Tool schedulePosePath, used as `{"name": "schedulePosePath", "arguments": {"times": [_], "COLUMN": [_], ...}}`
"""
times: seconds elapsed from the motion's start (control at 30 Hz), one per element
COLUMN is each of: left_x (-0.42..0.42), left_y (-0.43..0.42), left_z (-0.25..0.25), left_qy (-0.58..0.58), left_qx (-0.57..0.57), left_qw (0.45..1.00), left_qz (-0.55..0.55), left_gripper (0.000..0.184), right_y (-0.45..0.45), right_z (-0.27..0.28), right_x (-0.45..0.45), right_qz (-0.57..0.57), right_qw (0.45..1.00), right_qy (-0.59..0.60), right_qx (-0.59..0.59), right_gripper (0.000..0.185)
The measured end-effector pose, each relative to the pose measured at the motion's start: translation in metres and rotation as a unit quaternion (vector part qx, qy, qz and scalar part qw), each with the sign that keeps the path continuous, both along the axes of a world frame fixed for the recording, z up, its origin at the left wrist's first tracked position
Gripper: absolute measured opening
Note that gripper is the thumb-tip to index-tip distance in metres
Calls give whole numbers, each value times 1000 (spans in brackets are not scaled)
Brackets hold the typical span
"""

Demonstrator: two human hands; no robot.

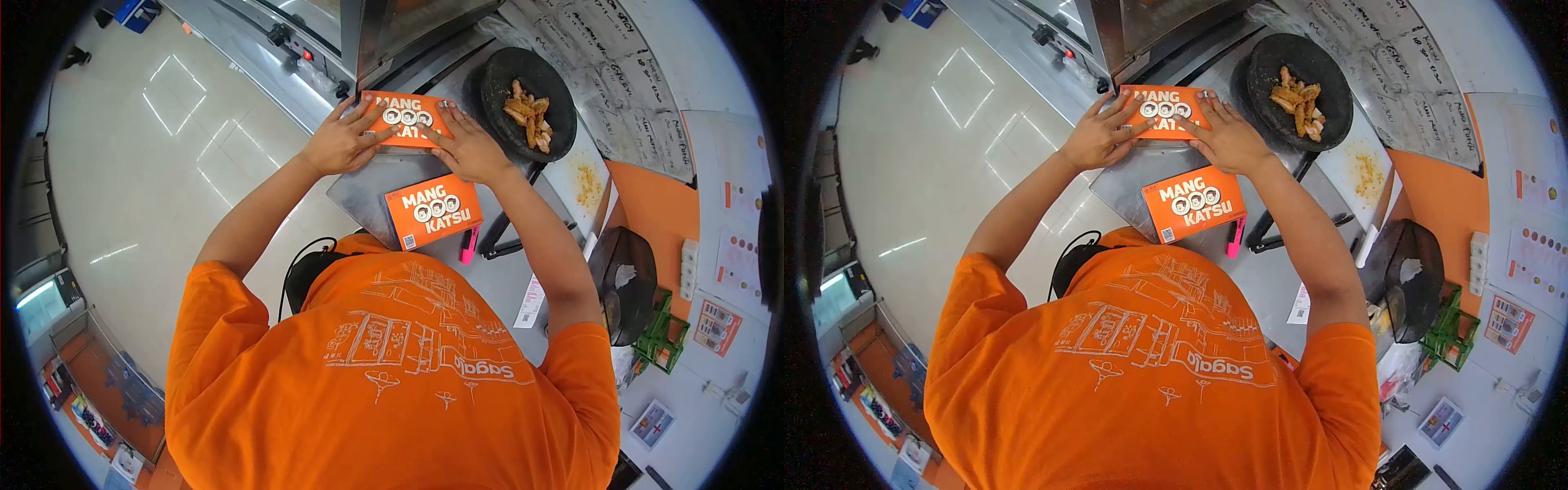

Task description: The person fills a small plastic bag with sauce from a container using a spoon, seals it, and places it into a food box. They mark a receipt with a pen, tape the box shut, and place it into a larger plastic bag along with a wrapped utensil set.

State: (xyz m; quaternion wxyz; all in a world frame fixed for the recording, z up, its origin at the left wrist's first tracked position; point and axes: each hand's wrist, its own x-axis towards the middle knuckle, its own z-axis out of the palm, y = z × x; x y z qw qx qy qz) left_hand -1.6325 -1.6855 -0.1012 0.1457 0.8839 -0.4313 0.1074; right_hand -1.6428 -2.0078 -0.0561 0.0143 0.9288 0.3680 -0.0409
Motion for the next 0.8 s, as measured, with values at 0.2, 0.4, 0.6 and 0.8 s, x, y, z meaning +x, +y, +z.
{"name": "schedulePosePath", "arguments": {"times": [0.2,0.4,0.6,0.8], "left_x": [-2,1,25,39], "left_y": [2,-12,-52,-66], "left_z": [8,19,14,20], "left_qy": [-37,8,17,94], "left_qx": [16,30,13,114], "left_qw": [999,999,998,988], "left_qz": [-11,-31,-54,-41], "left_gripper": [49,69,92,94], "right_y": [-7,-6,1,14], "right_z": [1,5,-4,18], "right_x": [4,7,1,-40], "right_qz": [48,70,70,-87], "right_qw": [996,994,984,994], "right_qy": [-27,-34,-88,-61], "right_qx": [-68,-78,-137,-30], "right_gripper": [56,59,56,57]}}
